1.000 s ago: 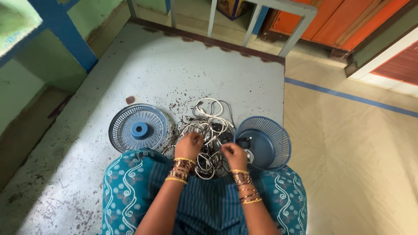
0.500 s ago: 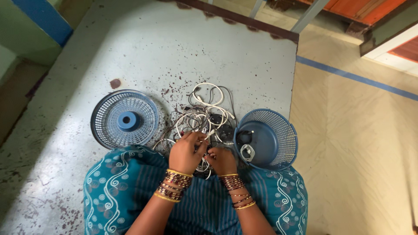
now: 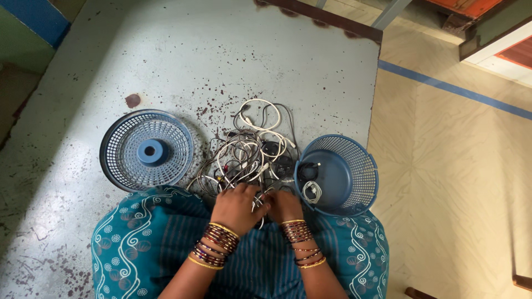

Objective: The person untangles a bundle of black and white cables by hand, separating them and pulling individual wires through the group.

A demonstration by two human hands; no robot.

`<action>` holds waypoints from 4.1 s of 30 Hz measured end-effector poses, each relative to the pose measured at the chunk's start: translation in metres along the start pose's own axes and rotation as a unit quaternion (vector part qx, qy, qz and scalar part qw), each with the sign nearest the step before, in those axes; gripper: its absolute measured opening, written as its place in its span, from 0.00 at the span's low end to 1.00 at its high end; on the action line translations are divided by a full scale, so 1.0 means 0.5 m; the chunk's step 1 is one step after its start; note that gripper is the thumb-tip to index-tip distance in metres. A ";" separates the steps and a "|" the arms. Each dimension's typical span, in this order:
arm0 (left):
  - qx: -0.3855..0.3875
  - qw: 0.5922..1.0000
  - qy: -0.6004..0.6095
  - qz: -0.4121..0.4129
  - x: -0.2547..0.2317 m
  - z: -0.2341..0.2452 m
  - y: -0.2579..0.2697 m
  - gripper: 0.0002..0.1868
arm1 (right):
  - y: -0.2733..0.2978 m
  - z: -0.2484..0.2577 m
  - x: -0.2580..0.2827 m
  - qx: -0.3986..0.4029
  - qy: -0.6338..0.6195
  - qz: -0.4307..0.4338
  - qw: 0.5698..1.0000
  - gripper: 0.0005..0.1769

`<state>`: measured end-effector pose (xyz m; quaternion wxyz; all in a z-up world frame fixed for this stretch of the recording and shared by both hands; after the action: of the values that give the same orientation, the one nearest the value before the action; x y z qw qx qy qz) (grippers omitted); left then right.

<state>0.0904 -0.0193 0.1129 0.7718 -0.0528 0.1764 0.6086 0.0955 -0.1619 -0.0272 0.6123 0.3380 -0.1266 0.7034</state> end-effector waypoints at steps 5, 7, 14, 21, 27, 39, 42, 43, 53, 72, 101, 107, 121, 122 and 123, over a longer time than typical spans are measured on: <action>0.106 0.992 -0.050 -0.055 -0.020 -0.074 0.014 0.32 | 0.015 0.083 0.025 -0.148 -0.139 0.000 0.979 0.10; 0.124 0.988 -0.059 -0.067 -0.023 -0.086 0.018 0.33 | 0.012 0.092 0.029 -0.154 -0.148 -0.020 0.977 0.15; 0.140 0.984 -0.072 -0.082 -0.023 -0.106 0.020 0.36 | 0.010 0.065 0.013 -0.129 -0.010 -0.025 0.991 0.20; 0.149 0.984 -0.079 -0.064 -0.016 -0.149 0.011 0.38 | 0.016 0.066 0.006 -0.075 -0.123 -0.063 0.988 0.08; 0.090 0.990 -0.076 -0.071 -0.013 -0.171 -0.012 0.46 | 0.022 0.041 0.023 -0.033 -0.239 0.001 0.971 0.08; 0.159 0.978 -0.134 -0.031 0.019 -0.198 -0.019 0.28 | 0.029 0.043 -0.035 -0.277 0.010 0.143 0.950 0.38; 0.141 0.980 -0.142 -0.014 0.027 -0.179 -0.019 0.29 | -0.015 -0.039 -0.096 -0.090 -0.077 -0.002 0.993 0.45; 0.141 0.979 -0.145 -0.010 0.030 -0.173 -0.019 0.30 | -0.016 -0.062 -0.096 -0.046 -0.079 -0.017 0.996 0.46; 0.019 0.987 -0.124 0.096 0.088 -0.031 -0.025 0.20 | -0.005 -0.032 -0.069 -0.092 -0.231 -0.029 0.968 0.33; 0.087 0.996 0.002 0.026 0.038 -0.235 -0.034 0.26 | -0.023 -0.045 -0.089 -0.118 -0.219 0.020 0.968 0.13; 0.154 0.962 0.037 0.222 0.217 -0.301 -0.097 0.48 | -0.039 -0.067 -0.154 -0.065 -0.511 0.024 0.857 0.06; 0.130 0.977 -0.074 0.154 0.198 -0.311 -0.088 0.36 | 0.006 -0.044 -0.119 -0.144 -0.341 0.014 0.929 0.17; -0.155 0.945 0.250 0.144 0.200 -0.214 -0.039 0.31 | 0.060 0.014 -0.042 -0.158 -0.353 0.127 0.913 0.36; -0.177 0.923 0.312 0.138 0.201 -0.210 -0.036 0.30 | 0.071 0.030 -0.046 -0.193 -0.316 0.131 0.920 0.37; -0.179 0.908 0.351 0.141 0.201 -0.213 -0.039 0.30 | 0.077 0.049 -0.044 -0.231 -0.276 0.135 0.923 0.38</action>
<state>0.1067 0.0369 -0.0227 0.5438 -0.3748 0.3302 0.6744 0.0673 -0.2018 -0.0140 0.5134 0.3481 -0.4940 0.6092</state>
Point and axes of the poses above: each hand's wrist, its own y-axis away from the middle knuckle, its own z-axis out of the back of the hand, x = y × z, the point moved 9 cm from there along -y, towards the middle knuckle, and after that the axes turned 13 degrees about -y, right-handed, at the moved point
